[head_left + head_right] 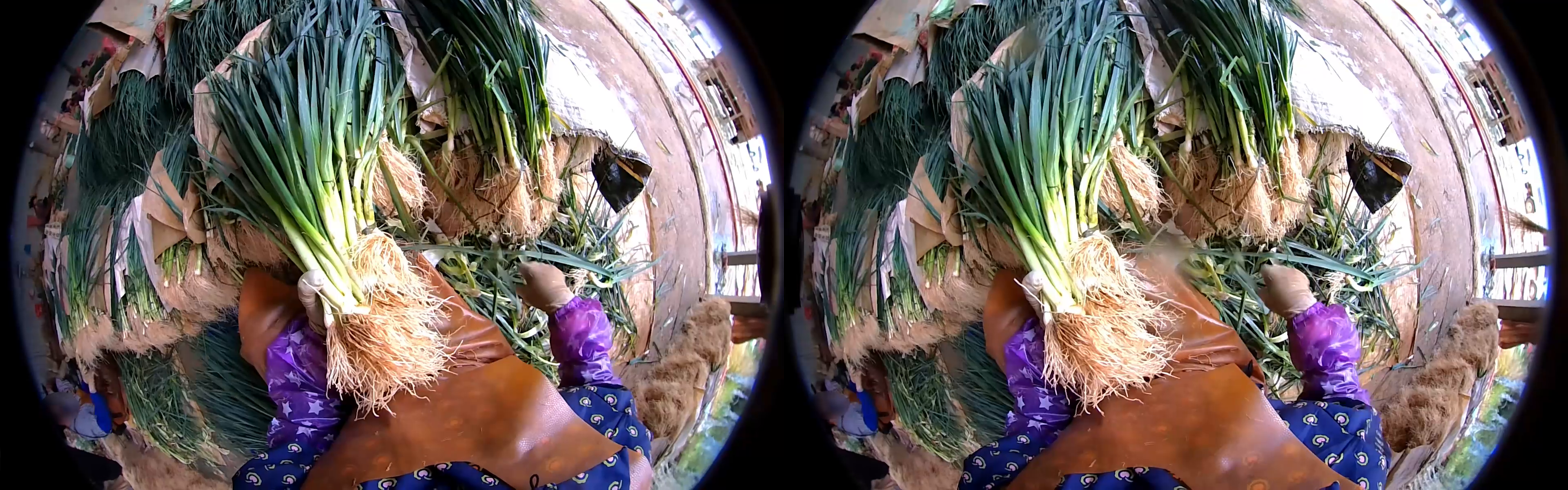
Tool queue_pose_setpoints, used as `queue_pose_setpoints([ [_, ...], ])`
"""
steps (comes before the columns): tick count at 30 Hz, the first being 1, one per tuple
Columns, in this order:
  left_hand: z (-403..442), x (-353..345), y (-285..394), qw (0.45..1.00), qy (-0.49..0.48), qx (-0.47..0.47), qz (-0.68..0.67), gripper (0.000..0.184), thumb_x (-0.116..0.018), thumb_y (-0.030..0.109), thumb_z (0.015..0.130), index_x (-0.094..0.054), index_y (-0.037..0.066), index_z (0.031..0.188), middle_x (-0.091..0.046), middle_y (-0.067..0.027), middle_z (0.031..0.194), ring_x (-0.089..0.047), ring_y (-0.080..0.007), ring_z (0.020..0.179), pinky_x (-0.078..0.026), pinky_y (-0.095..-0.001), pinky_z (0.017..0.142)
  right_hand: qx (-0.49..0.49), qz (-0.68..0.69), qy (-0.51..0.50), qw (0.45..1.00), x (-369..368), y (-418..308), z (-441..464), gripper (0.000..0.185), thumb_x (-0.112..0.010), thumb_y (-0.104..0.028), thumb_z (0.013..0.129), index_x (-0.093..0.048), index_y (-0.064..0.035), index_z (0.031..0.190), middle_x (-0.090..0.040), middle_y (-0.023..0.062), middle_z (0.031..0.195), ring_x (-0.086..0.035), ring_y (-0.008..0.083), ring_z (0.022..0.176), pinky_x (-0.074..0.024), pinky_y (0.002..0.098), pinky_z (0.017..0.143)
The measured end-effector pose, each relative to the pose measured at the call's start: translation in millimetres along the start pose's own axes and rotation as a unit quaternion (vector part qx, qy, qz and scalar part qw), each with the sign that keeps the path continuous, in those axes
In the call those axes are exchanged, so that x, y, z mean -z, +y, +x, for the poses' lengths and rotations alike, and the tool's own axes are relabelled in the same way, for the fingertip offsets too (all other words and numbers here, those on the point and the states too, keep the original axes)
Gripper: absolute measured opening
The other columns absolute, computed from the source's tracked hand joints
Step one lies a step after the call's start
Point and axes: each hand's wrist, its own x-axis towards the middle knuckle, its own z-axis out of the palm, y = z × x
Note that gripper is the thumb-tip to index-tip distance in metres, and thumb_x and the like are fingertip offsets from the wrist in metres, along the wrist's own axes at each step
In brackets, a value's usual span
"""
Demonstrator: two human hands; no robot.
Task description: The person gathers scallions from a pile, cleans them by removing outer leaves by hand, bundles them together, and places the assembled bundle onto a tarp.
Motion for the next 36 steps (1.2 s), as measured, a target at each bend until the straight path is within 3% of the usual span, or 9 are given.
queue_pose_setpoints([
  [3, 4.4, 2.6, -3.6, 1.000, 0.004, 0.010, 0.006, 0.059, -0.053, 0.017, 0.072, -0.039, -0.017, 0.118, -0.059, -0.0305, 0.093, -0.064, -0.0328, 0.071, -0.058, -0.0389, 0.054, 0.132, 0.517, 0.113, 0.838, 52.5, -75.4, 24.4, 0.050, -0.063, -0.041, 0.084, -0.061, 0.0047, 0.104, -0.067, 0.0136, 0.084, -0.060, 0.0136, 0.058, -0.0500, 0.0258, 0.049],
  [12, 24.4, 14.1, -34.8, 0.996, 0.050, 0.066, 0.022, 0.060, -0.054, 0.017, 0.072, -0.039, -0.016, 0.118, -0.058, -0.0295, 0.094, -0.064, -0.0320, 0.073, -0.058, -0.0387, 0.056, 0.185, 0.871, -0.001, 0.456, 105.4, -194.5, 133.0, 0.012, -0.062, -0.015, 0.087, -0.058, -0.0046, 0.092, -0.055, -0.0023, 0.063, -0.044, 0.0056, 0.041, -0.0331, 0.0196, 0.035],
  [18, 21.4, 4.7, -11.9, 0.998, -0.060, 0.032, -0.002, 0.060, -0.054, 0.018, 0.071, -0.039, -0.016, 0.119, -0.058, -0.0289, 0.096, -0.064, -0.0314, 0.074, -0.058, -0.0385, 0.056, 0.253, 0.467, 0.451, 0.718, 64.8, -177.1, 136.9, 0.018, -0.059, -0.014, 0.090, -0.065, -0.0018, 0.102, -0.063, 0.0038, 0.071, -0.055, 0.0074, 0.053, -0.0433, 0.0235, 0.043],
  [22, 12.1, -13.4, 11.9, 0.989, -0.147, 0.003, -0.010, 0.061, -0.054, 0.018, 0.071, -0.039, -0.016, 0.119, -0.057, -0.0285, 0.096, -0.064, -0.0311, 0.074, -0.059, -0.0383, 0.057, 0.282, 0.788, -0.067, 0.544, 78.9, -145.2, 73.6, 0.014, -0.054, -0.016, 0.092, -0.061, -0.0044, 0.097, -0.059, 0.0007, 0.068, -0.046, 0.0045, 0.047, -0.0398, 0.0168, 0.044],
  [26, 9.7, -11.2, 3.4, 0.995, -0.096, 0.000, 0.001, 0.061, -0.054, 0.018, 0.071, -0.038, -0.015, 0.120, -0.057, -0.0281, 0.097, -0.063, -0.0307, 0.075, -0.059, -0.0382, 0.057, 0.338, 0.753, -0.143, 0.547, 57.2, -124.9, 31.6, 0.025, -0.057, -0.028, 0.089, -0.057, -0.0037, 0.087, -0.052, -0.0004, 0.060, -0.049, 0.0079, 0.043, -0.0393, 0.0203, 0.033],
  [29, 7.0, -9.0, -1.7, 0.999, -0.040, 0.004, 0.012, 0.061, -0.054, 0.019, 0.071, -0.038, -0.015, 0.120, -0.057, -0.0278, 0.098, -0.063, -0.0304, 0.075, -0.059, -0.0381, 0.058, 0.459, 0.831, -0.133, 0.284, 41.5, -79.3, -2.2, 0.017, -0.051, -0.012, 0.089, -0.056, 0.0040, 0.093, -0.058, 0.0064, 0.069, -0.045, 0.0049, 0.040, -0.0373, 0.0198, 0.035],
  [32, 7.8, -4.8, -3.8, 1.000, -0.007, 0.011, 0.024, 0.062, -0.055, 0.019, 0.071, -0.038, -0.015, 0.120, -0.057, -0.0275, 0.098, -0.063, -0.0302, 0.076, -0.059, -0.0380, 0.058, 0.095, 0.612, -0.236, 0.749, 26.9, -2.6, -11.5, 0.019, -0.059, -0.018, 0.085, -0.063, -0.0001, 0.083, -0.063, 0.0094, 0.067, -0.058, 0.0161, 0.047, -0.0456, 0.0296, 0.042],
  [35, 16.3, 0.2, -12.8, 0.999, 0.013, 0.032, 0.034, 0.062, -0.055, 0.019, 0.071, -0.038, -0.015, 0.120, -0.057, -0.0272, 0.099, -0.063, -0.0299, 0.076, -0.059, -0.0379, 0.059, 0.068, 0.092, 0.070, 0.991, 5.7, -16.2, 3.0, 0.037, -0.065, -0.031, 0.082, -0.063, 0.0051, 0.092, -0.068, 0.0141, 0.081, -0.065, 0.0224, 0.068, -0.0523, 0.0365, 0.059],
  [36, 19.9, 2.1, -16.8, 0.998, 0.020, 0.038, 0.036, 0.062, -0.055, 0.019, 0.071, -0.038, -0.015, 0.120, -0.057, -0.0271, 0.099, -0.063, -0.0298, 0.076, -0.059, -0.0379, 0.059, 0.078, 0.350, 0.064, 0.931, 16.5, -31.9, 13.2, 0.052, -0.066, -0.039, 0.081, -0.060, 0.0064, 0.104, -0.067, 0.0178, 0.087, -0.065, 0.0216, 0.070, -0.0534, 0.0336, 0.060],
])
